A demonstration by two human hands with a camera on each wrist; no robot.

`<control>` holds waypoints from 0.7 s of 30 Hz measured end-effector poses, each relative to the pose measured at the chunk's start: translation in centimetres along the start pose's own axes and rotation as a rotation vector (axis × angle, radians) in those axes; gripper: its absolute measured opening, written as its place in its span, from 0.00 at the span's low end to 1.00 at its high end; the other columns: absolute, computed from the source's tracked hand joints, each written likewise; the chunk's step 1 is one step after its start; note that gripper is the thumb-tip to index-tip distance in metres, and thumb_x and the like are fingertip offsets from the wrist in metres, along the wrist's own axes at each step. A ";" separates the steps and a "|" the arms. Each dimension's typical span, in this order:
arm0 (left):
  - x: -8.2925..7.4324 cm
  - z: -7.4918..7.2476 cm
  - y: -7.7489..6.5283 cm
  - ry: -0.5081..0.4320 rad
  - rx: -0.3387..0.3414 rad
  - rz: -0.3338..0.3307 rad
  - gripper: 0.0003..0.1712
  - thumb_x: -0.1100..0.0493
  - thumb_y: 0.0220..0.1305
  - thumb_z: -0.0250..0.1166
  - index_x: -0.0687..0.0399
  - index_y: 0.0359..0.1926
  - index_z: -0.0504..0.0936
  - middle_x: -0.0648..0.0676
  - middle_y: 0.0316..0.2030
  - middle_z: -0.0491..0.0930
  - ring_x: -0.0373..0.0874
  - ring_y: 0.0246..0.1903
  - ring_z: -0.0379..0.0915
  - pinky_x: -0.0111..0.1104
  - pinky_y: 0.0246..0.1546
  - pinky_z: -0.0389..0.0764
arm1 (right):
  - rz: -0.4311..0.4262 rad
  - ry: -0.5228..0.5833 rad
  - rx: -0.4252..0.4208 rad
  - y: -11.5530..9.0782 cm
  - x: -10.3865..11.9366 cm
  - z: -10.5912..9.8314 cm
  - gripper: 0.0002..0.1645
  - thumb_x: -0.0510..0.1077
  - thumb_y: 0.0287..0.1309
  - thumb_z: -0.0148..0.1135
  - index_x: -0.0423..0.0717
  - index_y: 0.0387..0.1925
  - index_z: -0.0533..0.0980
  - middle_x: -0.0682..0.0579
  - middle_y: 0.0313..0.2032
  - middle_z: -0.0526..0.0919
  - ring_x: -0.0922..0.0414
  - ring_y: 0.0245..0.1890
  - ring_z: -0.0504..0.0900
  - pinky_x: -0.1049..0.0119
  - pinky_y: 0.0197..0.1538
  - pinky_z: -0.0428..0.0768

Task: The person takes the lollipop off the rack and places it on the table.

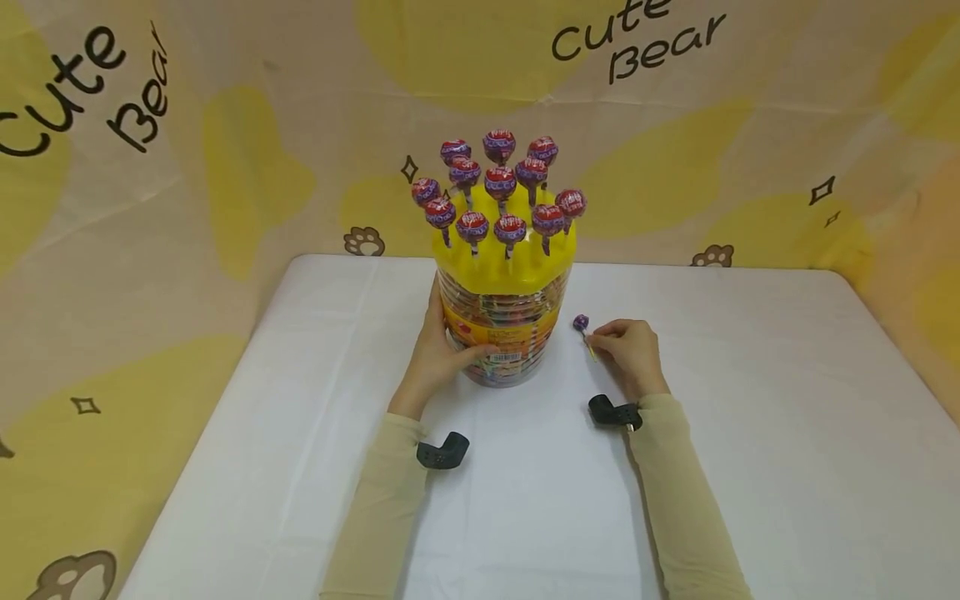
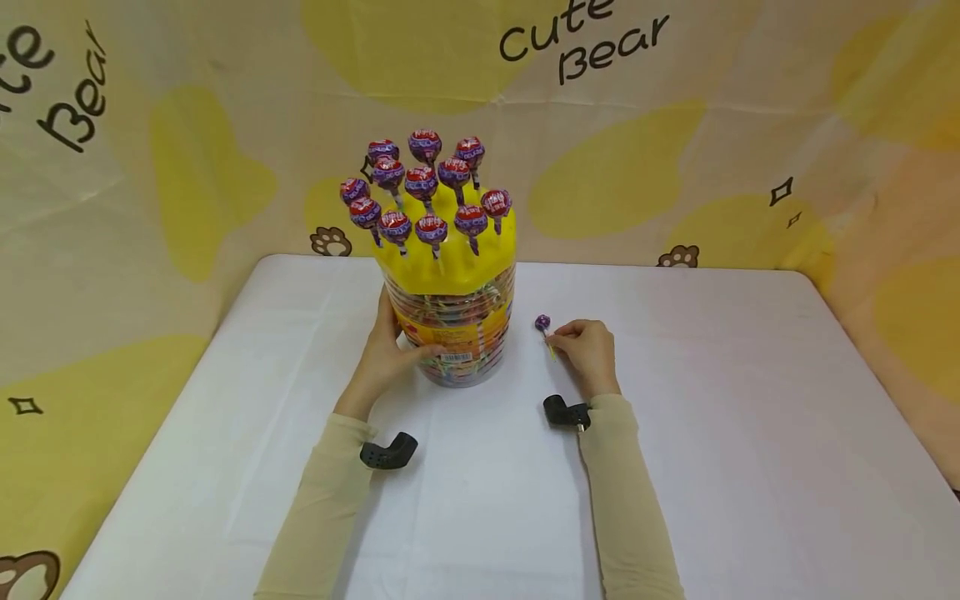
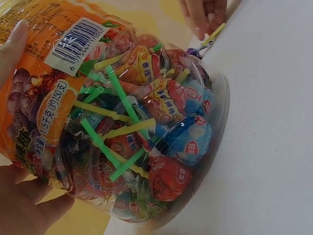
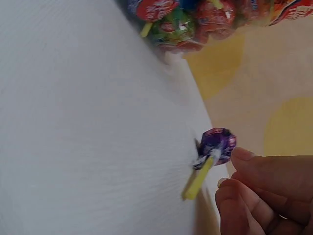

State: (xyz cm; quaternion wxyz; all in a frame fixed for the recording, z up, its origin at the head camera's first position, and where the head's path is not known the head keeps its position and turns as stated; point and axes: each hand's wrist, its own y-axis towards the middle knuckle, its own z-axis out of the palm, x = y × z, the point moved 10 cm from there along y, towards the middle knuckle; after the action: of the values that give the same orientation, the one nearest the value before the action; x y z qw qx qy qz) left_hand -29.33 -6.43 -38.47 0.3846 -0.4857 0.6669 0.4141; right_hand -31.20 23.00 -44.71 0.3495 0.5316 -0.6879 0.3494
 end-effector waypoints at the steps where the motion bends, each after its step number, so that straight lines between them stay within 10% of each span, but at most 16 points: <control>1: 0.0 0.0 0.0 -0.002 -0.001 0.003 0.69 0.54 0.49 0.75 0.33 0.73 0.30 0.50 0.72 0.46 0.48 0.70 0.46 0.48 0.69 0.50 | -0.015 0.025 -0.007 0.0 0.3 -0.2 0.14 0.39 0.53 0.68 0.32 0.38 0.81 0.50 0.27 0.84 0.67 0.23 0.78 0.78 0.29 0.78; 21: -0.1 -0.1 0.0 -0.018 -0.007 0.022 0.67 0.54 0.49 0.75 0.29 0.73 0.31 0.47 0.72 0.47 0.46 0.69 0.47 0.48 0.69 0.49 | -0.439 0.601 -0.137 -4.9 13.3 -5.1 0.10 0.32 0.53 0.66 0.31 0.38 0.81 0.51 0.29 0.85 0.57 0.29 0.83 0.71 0.38 0.83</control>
State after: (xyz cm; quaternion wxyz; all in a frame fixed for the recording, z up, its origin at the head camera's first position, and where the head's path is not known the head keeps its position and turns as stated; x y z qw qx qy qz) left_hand -29.29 -6.47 -38.39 0.3843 -0.4758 0.6674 0.4249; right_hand -28.38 19.99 -30.24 0.6372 0.5153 -0.4461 0.3597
